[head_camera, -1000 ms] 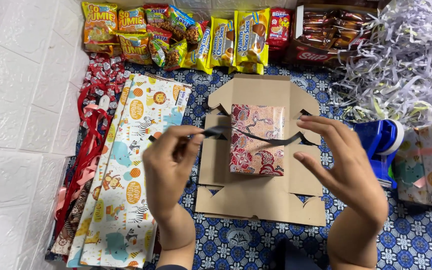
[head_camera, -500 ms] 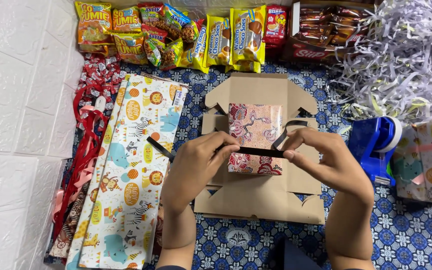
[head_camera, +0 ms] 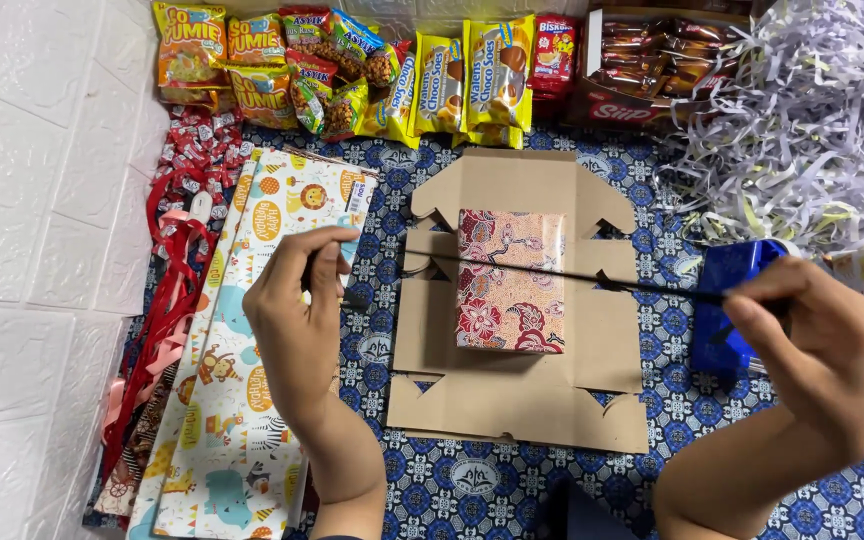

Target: Folding wrapping paper and tying a decorative ribbon around a gift box

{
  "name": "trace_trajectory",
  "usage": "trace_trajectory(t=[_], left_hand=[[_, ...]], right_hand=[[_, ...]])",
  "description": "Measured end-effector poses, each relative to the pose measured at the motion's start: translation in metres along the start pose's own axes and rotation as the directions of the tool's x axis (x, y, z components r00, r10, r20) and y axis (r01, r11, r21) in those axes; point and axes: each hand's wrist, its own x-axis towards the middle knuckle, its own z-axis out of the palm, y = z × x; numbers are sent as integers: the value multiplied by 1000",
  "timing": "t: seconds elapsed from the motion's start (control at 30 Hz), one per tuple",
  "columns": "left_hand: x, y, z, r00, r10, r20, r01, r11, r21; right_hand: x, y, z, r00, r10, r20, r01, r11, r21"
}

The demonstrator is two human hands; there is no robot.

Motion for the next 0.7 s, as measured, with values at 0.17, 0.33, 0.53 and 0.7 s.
trace_trajectory(t=[0.17, 0.33, 0.53, 0.7], left_hand=[[17, -60, 78, 994, -88, -59, 89, 996, 17], [3, -121, 155, 941, -312, 130, 279, 934, 222], [-14, -151, 196, 844, -350, 405, 207, 911, 357], [-3, -109, 177, 881, -372, 292, 385, 923, 12]], right_hand=[[48, 32, 70, 980, 158, -124, -171, 980, -102], [65, 59, 131, 926, 373, -49, -377, 915, -142], [57, 119, 156, 893, 448, 44, -422, 868, -261], [58, 116, 170, 876, 482, -31, -438, 820, 368]])
